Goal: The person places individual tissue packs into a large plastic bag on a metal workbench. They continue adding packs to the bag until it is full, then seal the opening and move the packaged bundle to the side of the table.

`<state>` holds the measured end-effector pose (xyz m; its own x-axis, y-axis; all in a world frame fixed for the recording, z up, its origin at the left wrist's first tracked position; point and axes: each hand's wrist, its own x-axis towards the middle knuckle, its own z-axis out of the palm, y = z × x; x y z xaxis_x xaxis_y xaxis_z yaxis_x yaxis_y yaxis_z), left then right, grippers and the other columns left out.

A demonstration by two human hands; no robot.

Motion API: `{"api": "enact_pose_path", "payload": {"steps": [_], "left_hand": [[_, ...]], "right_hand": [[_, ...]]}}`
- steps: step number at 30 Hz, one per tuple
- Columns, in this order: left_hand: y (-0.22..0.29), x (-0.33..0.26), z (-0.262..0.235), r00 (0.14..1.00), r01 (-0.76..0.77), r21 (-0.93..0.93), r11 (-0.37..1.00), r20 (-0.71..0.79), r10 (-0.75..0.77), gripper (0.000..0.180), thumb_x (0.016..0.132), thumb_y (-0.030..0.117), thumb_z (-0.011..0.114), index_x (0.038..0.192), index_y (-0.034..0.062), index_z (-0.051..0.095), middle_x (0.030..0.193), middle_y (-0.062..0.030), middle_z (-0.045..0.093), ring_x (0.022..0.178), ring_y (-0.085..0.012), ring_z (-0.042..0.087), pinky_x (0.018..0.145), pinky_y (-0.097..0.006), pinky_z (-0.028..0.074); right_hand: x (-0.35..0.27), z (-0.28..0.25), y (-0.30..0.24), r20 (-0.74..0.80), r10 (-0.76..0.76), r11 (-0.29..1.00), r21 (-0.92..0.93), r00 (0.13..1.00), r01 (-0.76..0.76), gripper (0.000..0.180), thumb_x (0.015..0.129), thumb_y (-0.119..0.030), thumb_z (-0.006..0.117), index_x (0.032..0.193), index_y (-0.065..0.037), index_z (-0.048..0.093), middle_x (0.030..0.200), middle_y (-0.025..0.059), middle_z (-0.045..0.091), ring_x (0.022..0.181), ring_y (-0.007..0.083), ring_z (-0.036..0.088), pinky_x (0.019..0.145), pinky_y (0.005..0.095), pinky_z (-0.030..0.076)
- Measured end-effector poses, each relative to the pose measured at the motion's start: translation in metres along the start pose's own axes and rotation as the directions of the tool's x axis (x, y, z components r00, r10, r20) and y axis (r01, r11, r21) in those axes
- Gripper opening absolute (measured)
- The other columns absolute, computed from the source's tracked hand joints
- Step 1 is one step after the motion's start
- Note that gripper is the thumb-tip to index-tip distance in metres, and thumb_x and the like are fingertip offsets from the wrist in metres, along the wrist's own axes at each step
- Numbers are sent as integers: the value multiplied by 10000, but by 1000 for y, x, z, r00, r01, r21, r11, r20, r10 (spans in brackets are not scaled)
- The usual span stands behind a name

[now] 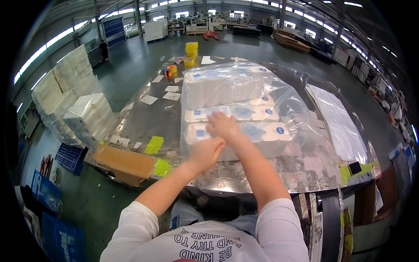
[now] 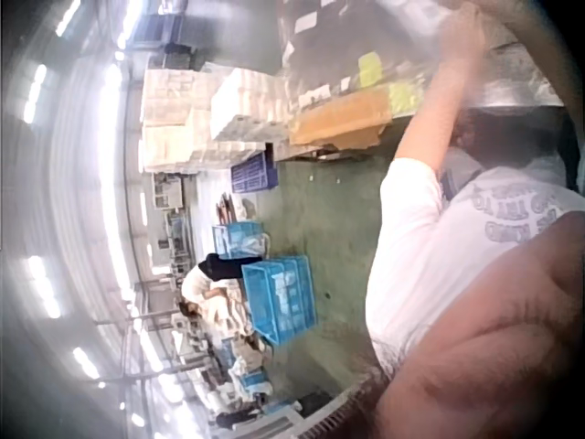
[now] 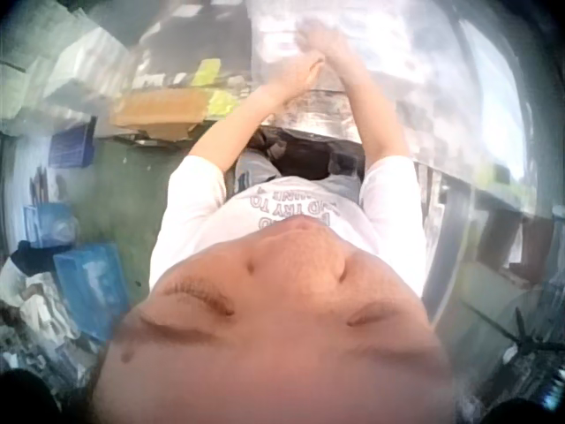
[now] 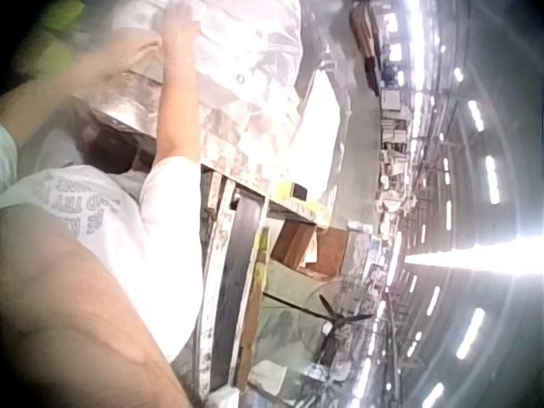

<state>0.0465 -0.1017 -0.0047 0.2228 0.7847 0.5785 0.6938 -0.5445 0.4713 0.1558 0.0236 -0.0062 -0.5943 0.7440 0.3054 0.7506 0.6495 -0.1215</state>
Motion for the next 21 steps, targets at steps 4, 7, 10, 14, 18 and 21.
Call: {"api": "enact_pose_path", "payload": {"steps": [4, 7, 10, 14, 18, 21], "left_hand": [[-49, 43, -7, 965, 260, 209, 943, -16, -262, 200, 952, 247, 490, 974, 97, 621, 805, -166, 682, 799, -369, 659, 703, -487, 503], [-76, 63, -4, 921, 378, 318, 870, -29, -390, 218, 959, 222, 453, 1014, 85, 612, 854, -177, 692, 821, -383, 665, 722, -495, 506], [-88, 80, 13, 876, 453, 401, 796, -33, -481, 236, 957, 200, 425, 1033, 68, 605, 887, -191, 693, 827, -399, 667, 738, -499, 509], [-85, 91, 28, 842, 524, 377, 763, -99, -530, 246, 949, 198, 422, 1037, 55, 602, 893, -198, 691, 828, -403, 667, 750, -497, 514], [-64, 84, 19, 899, 417, 319, 851, -9, -438, 266, 929, 155, 416, 1020, 19, 626, 913, -220, 692, 881, -378, 675, 774, -467, 521], [-71, 84, 18, 927, 373, 297, 879, -83, -365, 248, 933, 239, 466, 954, 56, 632, 844, -190, 690, 815, -377, 667, 736, -491, 515]], "right_hand": [[-57, -10, 5, -163, 166, 984, -38, 972, -175, 439, 911, -335, 519, 1301, -135, 544, 1380, 111, 502, 1293, 299, 443, 1057, 500, 335], [-103, 2, 36, -306, 276, 954, -30, 911, -299, 514, 861, -255, 575, 1354, -134, 498, 1435, 137, 442, 1352, 347, 369, 1110, 536, 256], [-139, 47, 45, -516, 214, 930, -152, 829, -335, 657, 800, -213, 632, 1416, -123, 419, 1516, 196, 300, 1405, 412, 260, 1120, 579, 215], [-147, 69, 43, -527, 156, 966, -94, 836, -240, 824, 740, -93, 631, 1490, -100, 291, 1558, 264, 128, 1421, 488, 158, 1133, 560, 224], [-147, 69, 42, -524, 202, 962, -54, 828, -268, 809, 716, -63, 620, 1473, -106, 339, 1554, 267, 142, 1422, 480, 168, 1129, 570, 223], [-146, 65, 41, -528, 193, 969, -32, 827, -246, 787, 702, -40, 611, 1452, -105, 381, 1547, 267, 165, 1420, 472, 185, 1129, 558, 234]]}}
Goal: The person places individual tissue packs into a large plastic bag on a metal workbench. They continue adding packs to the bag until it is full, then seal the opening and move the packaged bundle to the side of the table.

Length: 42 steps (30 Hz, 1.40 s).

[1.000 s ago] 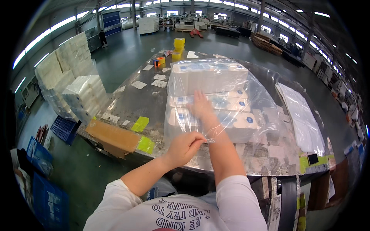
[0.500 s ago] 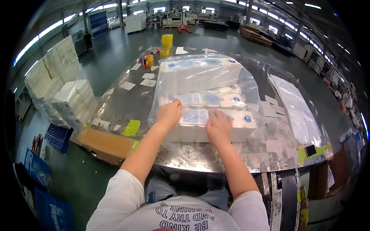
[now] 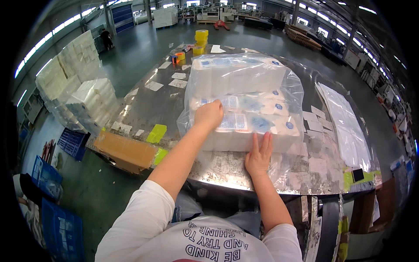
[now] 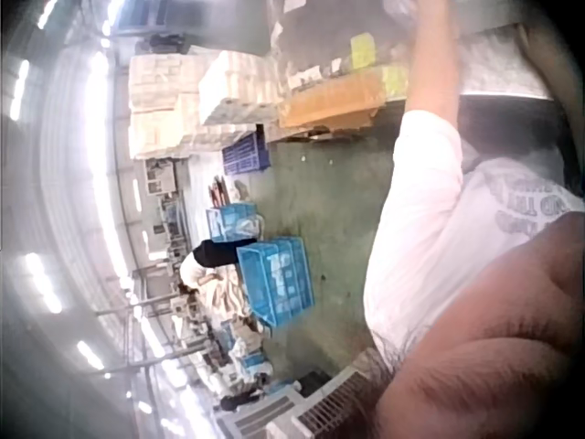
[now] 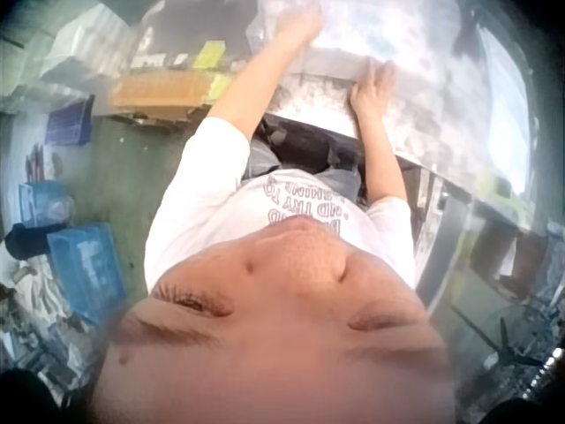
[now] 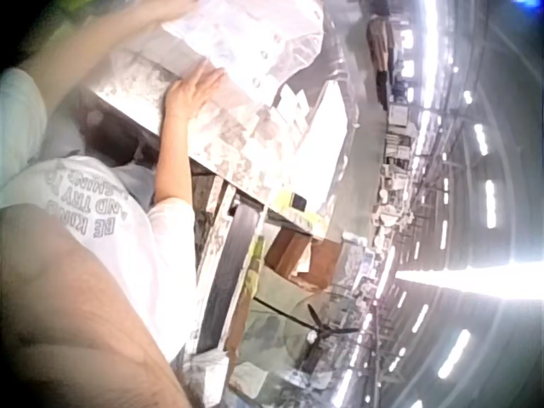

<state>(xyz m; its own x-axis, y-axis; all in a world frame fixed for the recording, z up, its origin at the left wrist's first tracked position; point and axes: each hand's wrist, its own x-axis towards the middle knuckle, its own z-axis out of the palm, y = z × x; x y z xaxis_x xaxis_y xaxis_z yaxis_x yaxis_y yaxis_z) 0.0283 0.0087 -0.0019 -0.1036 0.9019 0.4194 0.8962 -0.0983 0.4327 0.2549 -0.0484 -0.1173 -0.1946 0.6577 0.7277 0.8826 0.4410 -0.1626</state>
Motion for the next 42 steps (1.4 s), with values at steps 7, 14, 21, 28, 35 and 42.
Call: {"api": "enact_pose_path", "payload": {"steps": [7, 14, 21, 28, 35, 42], "left_hand": [[3, -4, -2, 999, 47, -31, 998, 9, -47, 239, 913, 230, 480, 947, 60, 645, 858, -181, 693, 827, -376, 665, 751, -480, 510], [1, -1, 3, 999, 51, -32, 998, 8, -51, 242, 885, 236, 498, 942, 62, 656, 887, -190, 693, 836, -382, 664, 758, -487, 510], [0, -4, -3, 999, 29, -35, 999, 15, -29, 257, 834, 178, 491, 960, 22, 652, 906, -233, 692, 870, -385, 678, 773, -483, 524], [5, -5, 0, 996, 89, -78, 993, 11, -89, 273, 823, 152, 500, 989, 25, 676, 922, -218, 697, 888, -372, 682, 790, -470, 525], [2, -6, 1, 997, 72, -118, 990, -29, -75, 232, 796, 115, 540, 950, 17, 684, 903, -203, 702, 876, -350, 684, 800, -432, 526], [0, -5, 0, 997, 68, -145, 987, -37, -74, 225, 789, 111, 545, 941, 15, 680, 892, -212, 696, 869, -358, 678, 793, -441, 522]], "right_hand": [[-1, 1, 3, -22, -17, 1000, 18, 1000, 18, 794, 686, -1, 604, 1443, -128, 402, 1547, 254, 178, 1411, 470, 215, 1135, 538, 245], [0, 1, 4, -6, -3, 998, 61, 1000, 4, 837, 675, 28, 590, 1466, -149, 379, 1563, 225, 161, 1424, 455, 197, 1154, 509, 230], [0, 2, 2, -27, 8, 998, 68, 1000, -6, 856, 674, 52, 570, 1480, -160, 371, 1569, 195, 165, 1436, 425, 195, 1157, 499, 229], [-2, 3, 12, -67, -61, 996, 65, 996, 66, 876, 688, 73, 542, 1501, -176, 328, 1567, 205, 180, 1447, 402, 196, 1172, 482, 211], [1, 4, 10, -82, -99, 995, 23, 992, 102, 889, 683, 101, 521, 1511, -141, 304, 1574, 211, 155, 1460, 393, 166, 1186, 452, 191], [0, 8, 10, -58, -73, 997, 27, 996, 75, 888, 687, 102, 516, 1514, -142, 300, 1578, 210, 148, 1462, 395, 156, 1187, 454, 175]]}}
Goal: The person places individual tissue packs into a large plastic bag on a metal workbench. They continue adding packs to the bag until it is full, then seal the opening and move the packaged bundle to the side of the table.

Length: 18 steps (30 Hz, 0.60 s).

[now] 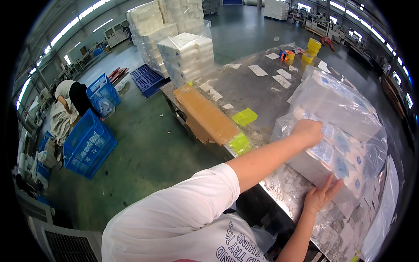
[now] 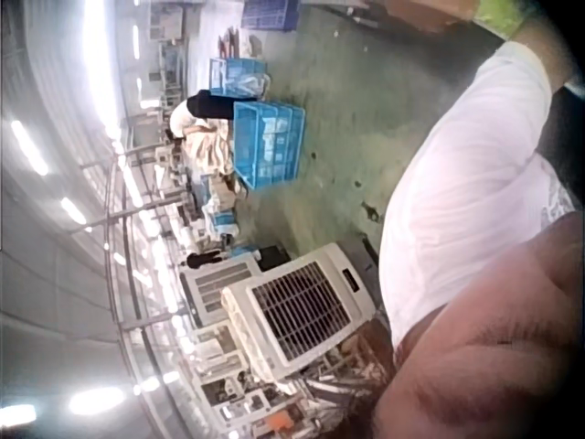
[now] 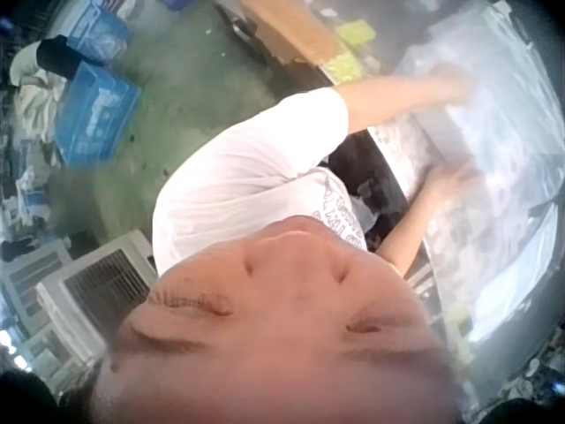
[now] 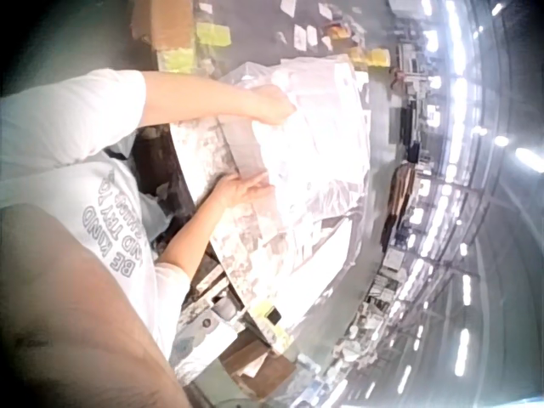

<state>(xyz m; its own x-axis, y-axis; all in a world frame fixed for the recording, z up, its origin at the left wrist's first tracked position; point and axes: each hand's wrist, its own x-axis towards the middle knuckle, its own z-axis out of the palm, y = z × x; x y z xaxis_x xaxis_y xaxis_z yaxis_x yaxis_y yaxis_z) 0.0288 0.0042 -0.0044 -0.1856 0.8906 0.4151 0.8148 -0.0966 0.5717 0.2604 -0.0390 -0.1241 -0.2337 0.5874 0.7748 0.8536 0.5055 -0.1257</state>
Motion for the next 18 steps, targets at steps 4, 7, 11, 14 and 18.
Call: {"api": "enact_pose_path", "payload": {"steps": [4, 7, 11, 14, 18], "left_hand": [[-2, 0, 4, 1000, -1, 8, 1000, 1, 1, 224, 794, 125, 535, 930, 20, 678, 887, -219, 691, 855, -371, 672, 786, -458, 520], [-2, 0, 4, 1000, -8, 18, 1000, -6, 9, 219, 795, 122, 533, 923, 16, 675, 879, -218, 690, 851, -372, 672, 782, -460, 520], [-2, 0, 5, 1000, -14, 9, 1000, -26, 14, 211, 793, 120, 534, 910, 14, 675, 870, -219, 689, 844, -372, 673, 777, -462, 521], [-2, -1, 5, 999, -21, 0, 1000, -24, 21, 209, 790, 118, 534, 903, 14, 675, 864, -220, 689, 840, -372, 673, 776, -460, 521], [-1, -1, 3, 1000, -14, 3, 1000, -5, 14, 213, 786, 116, 545, 917, 17, 680, 877, -214, 693, 848, -363, 676, 785, -451, 523]], "right_hand": [[0, -4, -2, 5, 20, 1000, 23, 1000, -20, 854, 704, 75, 518, 1505, -139, 311, 1569, 220, 167, 1454, 400, 178, 1183, 473, 187], [0, -3, 0, -5, 4, 1000, 2, 1000, -4, 853, 703, 76, 517, 1503, -139, 315, 1569, 221, 170, 1453, 402, 180, 1183, 474, 187], [0, -1, 2, -16, -16, 1000, -14, 1000, 16, 847, 703, 74, 516, 1501, -134, 320, 1566, 222, 174, 1448, 409, 187, 1179, 481, 195], [1, -3, 2, -16, -25, 1000, -17, 1000, 25, 841, 702, 71, 514, 1497, -129, 326, 1562, 223, 181, 1444, 415, 192, 1177, 486, 200], [0, -2, 3, -17, -25, 999, -21, 1000, 24, 835, 702, 69, 512, 1494, -125, 334, 1558, 227, 188, 1440, 418, 199, 1174, 489, 205]]}}
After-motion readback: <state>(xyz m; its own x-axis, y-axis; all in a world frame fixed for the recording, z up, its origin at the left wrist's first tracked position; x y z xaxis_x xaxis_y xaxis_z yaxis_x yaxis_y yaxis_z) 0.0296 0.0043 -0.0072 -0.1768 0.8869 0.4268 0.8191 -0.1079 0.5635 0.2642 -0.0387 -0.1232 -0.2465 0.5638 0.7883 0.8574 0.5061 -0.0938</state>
